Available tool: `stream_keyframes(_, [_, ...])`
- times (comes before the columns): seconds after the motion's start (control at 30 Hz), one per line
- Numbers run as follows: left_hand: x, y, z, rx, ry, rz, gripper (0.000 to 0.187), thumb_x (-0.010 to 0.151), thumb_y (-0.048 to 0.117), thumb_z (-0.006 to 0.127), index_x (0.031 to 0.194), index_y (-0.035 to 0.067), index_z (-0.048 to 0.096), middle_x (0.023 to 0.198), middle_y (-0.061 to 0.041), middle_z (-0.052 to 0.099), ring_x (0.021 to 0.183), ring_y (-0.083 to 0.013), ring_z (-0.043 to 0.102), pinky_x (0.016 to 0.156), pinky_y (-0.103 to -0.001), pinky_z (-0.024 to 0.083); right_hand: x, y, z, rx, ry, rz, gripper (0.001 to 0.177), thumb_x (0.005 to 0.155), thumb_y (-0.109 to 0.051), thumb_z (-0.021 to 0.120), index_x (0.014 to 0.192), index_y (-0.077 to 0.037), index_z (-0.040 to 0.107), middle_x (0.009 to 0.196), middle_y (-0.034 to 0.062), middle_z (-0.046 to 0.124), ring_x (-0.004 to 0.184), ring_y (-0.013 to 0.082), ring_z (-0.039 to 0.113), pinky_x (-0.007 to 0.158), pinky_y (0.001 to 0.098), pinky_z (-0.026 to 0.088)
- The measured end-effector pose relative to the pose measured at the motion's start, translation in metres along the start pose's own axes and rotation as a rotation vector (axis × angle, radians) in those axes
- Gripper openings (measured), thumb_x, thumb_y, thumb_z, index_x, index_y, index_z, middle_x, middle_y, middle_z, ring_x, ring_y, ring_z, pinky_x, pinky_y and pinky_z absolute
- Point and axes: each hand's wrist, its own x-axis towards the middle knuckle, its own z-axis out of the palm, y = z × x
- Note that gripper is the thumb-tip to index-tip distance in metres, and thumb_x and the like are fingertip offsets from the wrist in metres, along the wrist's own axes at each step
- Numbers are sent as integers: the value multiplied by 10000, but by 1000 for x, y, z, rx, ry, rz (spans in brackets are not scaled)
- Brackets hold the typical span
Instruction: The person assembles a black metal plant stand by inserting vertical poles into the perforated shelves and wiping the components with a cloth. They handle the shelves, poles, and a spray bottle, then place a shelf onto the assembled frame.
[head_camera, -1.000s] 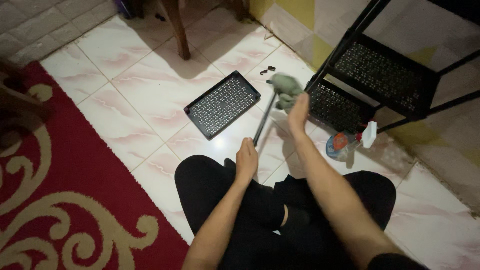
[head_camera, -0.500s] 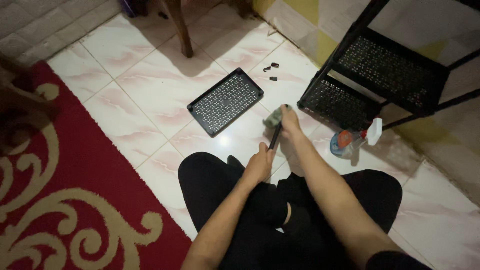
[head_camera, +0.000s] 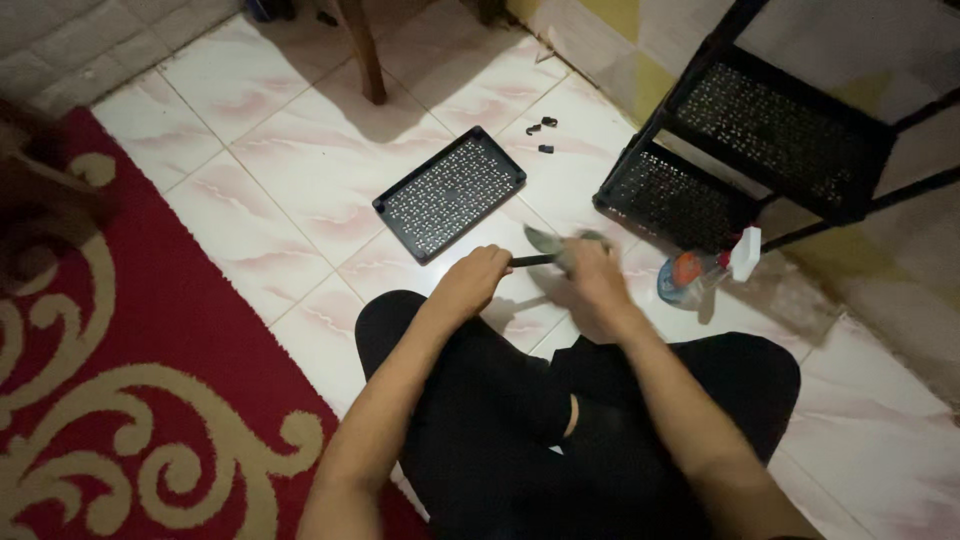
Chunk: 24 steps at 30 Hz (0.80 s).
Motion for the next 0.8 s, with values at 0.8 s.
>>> stream_keyframes(0.8, [6,51,-26,-212,-143,-195,292,889,40,468,1145,36,609,1074,-253,685,1039,-451,642,866,-493,517,-2,-2,-7,-370,61,-206,248,827,-192,679,1056,-98,668,1010,106,635,1006,301,581,960,482,401])
